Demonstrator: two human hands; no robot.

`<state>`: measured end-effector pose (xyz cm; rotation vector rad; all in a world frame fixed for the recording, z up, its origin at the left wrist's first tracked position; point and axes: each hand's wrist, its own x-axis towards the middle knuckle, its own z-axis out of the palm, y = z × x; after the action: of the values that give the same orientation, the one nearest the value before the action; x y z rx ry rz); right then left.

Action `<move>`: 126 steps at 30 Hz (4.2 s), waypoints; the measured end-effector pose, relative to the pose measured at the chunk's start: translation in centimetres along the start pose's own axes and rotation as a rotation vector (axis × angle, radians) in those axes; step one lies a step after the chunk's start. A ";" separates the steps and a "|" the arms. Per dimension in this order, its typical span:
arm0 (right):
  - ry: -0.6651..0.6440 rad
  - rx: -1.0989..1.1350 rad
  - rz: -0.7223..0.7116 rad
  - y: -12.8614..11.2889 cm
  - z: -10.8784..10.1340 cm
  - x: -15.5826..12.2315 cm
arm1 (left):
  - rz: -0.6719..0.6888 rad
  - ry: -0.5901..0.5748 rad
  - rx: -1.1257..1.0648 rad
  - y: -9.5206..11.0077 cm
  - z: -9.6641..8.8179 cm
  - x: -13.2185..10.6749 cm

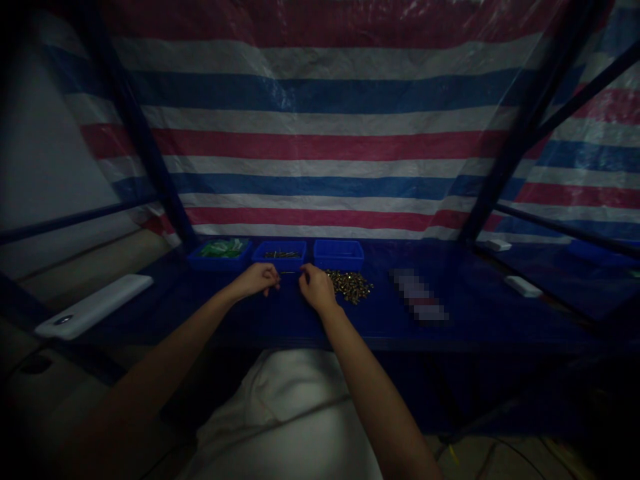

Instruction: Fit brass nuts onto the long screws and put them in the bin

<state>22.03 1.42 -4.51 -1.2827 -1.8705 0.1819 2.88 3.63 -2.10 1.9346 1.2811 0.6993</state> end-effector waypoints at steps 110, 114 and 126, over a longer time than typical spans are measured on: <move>-0.055 -0.003 -0.028 0.1 0.0 0.0 | -0.077 -0.233 0.175 1.7 -2.5 -1.5; -0.061 -0.019 -0.022 0.1 -0.1 0.0 | -0.127 -0.082 0.012 1.7 -3.3 -2.4; -0.067 -0.003 -0.018 0.1 -0.1 -0.1 | 0.190 0.303 -1.153 3.6 -2.1 -3.8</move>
<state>22.19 1.34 -4.52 -1.2761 -1.9384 0.2145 1.95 -0.28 1.80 0.9980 0.5664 1.4570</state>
